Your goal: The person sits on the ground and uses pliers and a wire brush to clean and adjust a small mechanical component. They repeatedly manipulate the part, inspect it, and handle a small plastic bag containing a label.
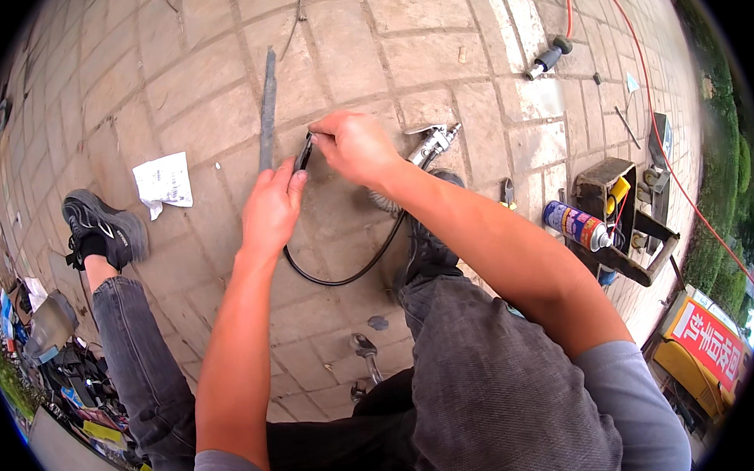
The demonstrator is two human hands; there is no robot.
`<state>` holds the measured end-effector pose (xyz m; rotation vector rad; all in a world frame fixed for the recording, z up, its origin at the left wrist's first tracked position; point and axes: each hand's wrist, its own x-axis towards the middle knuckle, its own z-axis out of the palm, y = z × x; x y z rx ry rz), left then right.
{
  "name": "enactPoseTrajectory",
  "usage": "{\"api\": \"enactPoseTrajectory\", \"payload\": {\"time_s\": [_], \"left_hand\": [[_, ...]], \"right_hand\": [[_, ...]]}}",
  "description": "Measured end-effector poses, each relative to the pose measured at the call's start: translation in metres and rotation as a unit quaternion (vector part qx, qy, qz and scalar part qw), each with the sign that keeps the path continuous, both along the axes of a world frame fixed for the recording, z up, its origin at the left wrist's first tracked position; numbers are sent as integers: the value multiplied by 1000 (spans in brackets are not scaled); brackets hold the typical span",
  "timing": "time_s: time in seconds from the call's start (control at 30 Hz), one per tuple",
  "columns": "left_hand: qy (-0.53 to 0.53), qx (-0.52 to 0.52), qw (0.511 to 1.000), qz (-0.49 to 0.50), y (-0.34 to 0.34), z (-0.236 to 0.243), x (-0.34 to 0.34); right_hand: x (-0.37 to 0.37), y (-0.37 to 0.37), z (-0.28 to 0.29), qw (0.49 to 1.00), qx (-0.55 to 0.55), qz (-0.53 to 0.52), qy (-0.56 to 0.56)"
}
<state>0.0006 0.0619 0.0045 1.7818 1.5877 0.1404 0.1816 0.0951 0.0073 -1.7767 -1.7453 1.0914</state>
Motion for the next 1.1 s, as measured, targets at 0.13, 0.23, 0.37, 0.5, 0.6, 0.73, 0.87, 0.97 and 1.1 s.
{"api": "enactPoseTrajectory", "payload": {"time_s": [0.13,0.23,0.37,0.5,0.6,0.73,0.87,0.97,1.1], "left_hand": [[30,42,998,28,-7,-9,7],[47,64,996,46,-11,-15,13],[98,163,981,29,-12,-26,14],[105,179,978,4,-10,-28,13],[84,168,982,25,-11,-27,14],[16,151,988,22,-5,-27,12],[1,138,990,-11,4,-26,13],[17,115,993,-32,6,-24,12],[49,99,992,-58,5,-25,13]], "right_hand": [[-1,3,4,1000,-10,14,-3],[-1,0,2,1000,-3,1,18],[-1,3,0,1000,-11,16,5],[-2,3,0,1000,0,18,-1],[-1,3,0,999,-6,28,-23],[-1,3,-1,999,-17,24,-33],[-1,1,-3,1000,10,22,-19],[-2,1,-3,1000,21,14,-7],[-2,1,-1,999,28,21,-9]]}}
